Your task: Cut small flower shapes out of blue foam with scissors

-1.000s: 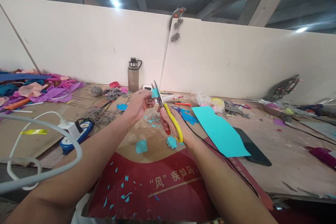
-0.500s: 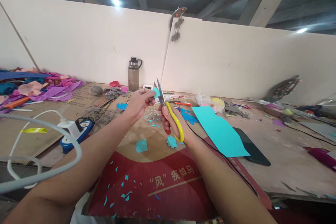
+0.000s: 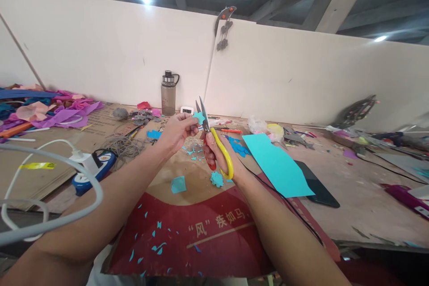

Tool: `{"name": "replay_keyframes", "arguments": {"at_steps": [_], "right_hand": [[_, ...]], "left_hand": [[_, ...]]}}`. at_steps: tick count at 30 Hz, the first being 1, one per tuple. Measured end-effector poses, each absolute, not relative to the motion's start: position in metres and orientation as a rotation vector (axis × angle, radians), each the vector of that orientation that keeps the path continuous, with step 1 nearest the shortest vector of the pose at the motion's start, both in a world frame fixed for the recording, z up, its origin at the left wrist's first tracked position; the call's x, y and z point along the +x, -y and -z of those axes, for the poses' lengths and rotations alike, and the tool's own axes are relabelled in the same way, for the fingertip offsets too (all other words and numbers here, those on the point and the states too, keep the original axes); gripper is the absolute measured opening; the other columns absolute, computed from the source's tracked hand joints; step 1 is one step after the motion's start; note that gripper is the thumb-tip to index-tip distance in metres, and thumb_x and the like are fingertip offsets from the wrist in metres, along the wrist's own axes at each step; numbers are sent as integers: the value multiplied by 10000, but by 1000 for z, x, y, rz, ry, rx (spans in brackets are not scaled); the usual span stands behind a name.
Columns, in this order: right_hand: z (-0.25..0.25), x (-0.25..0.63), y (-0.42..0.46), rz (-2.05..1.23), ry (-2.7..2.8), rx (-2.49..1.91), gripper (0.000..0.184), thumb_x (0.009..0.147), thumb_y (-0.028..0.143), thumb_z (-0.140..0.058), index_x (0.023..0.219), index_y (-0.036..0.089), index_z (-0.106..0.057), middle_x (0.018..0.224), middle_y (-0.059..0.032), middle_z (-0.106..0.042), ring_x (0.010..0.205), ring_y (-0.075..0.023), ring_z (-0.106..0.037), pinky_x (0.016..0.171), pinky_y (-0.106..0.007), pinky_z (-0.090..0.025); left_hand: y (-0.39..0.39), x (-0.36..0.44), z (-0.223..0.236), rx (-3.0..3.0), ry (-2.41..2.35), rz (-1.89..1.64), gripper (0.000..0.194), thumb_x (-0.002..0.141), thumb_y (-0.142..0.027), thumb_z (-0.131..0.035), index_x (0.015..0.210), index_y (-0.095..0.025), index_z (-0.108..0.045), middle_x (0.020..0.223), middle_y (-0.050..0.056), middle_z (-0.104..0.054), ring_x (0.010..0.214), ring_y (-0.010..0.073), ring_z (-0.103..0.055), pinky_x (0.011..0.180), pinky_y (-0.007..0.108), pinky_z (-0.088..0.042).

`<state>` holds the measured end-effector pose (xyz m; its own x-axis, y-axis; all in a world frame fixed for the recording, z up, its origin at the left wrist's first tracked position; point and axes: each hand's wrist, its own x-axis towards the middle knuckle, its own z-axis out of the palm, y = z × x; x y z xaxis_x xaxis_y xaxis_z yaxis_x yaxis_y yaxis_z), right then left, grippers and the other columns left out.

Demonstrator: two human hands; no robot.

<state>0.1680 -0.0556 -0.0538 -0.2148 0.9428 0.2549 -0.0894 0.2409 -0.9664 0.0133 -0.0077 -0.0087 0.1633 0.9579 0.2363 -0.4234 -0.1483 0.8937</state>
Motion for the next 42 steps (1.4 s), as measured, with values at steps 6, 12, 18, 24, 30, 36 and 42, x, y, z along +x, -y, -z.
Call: {"name": "replay_keyframes", "arguments": {"at_steps": [6, 12, 18, 24, 30, 36, 42], "right_hand": [[55, 166, 56, -1172, 1400, -833, 692, 819, 909, -686, 969, 259, -502, 665, 97, -381, 464, -81, -350, 384, -225, -307], [55, 166, 44, -1176, 1202, -789, 688, 781, 861, -774, 989, 269, -492, 592, 112, -479, 422, -102, -427, 369, -240, -416], [52, 174, 28, -1280, 918, -634, 672, 668, 643, -976, 988, 254, -531, 702, 47, -696, 566, -126, -626, 461, -226, -508], [53, 172, 31, -1246, 935, -581, 616, 627, 352, -1004, 1011, 255, -532, 693, 89, -657, 586, -131, -652, 497, -240, -526], [59, 173, 28, -970, 1094, -660, 536, 735, 343, -889, 1091, 262, -497, 659, 116, -617, 523, -135, -621, 549, -288, -552], [55, 173, 33, -890, 1180, -741, 520, 796, 424, -846, 1130, 272, -476, 686, 104, -597, 515, -150, -598, 526, -316, -552], [57, 172, 39, -942, 1389, -827, 495, 932, 701, -692, 1087, 261, -527, 676, 92, -478, 474, -122, -460, 424, -270, -398]], "left_hand": [[8, 13, 8, 1111, -644, -1362, 321, 711, -154, -911, 613, -162, -605, 568, 9, -635, 507, 91, -584, 520, 218, -414], [4, 15, 18, 1290, -660, -1452, 331, 702, -284, -971, 679, -180, -657, 586, -6, -646, 537, 98, -574, 547, 226, -425], [-18, 5, 39, 1938, -663, -1713, 217, 831, -388, -878, 796, -212, -757, 781, 37, -741, 673, 159, -642, 625, 292, -501], [-23, 0, 48, 2446, -504, -1701, 124, 942, -310, -738, 841, -245, -770, 945, 86, -781, 947, 226, -736, 880, 379, -587], [-1, 21, 47, 1704, -693, -1457, 141, 843, -308, -779, 932, -212, -725, 859, 18, -725, 718, 154, -663, 718, 295, -555], [10, 27, 42, 1478, -655, -1300, 285, 842, -373, -823, 700, -186, -662, 640, -2, -638, 593, 115, -587, 599, 242, -462], [5, 14, 20, 1279, -681, -1395, 243, 693, -265, -859, 677, -182, -631, 589, -11, -634, 523, 107, -612, 550, 223, -450]]}}
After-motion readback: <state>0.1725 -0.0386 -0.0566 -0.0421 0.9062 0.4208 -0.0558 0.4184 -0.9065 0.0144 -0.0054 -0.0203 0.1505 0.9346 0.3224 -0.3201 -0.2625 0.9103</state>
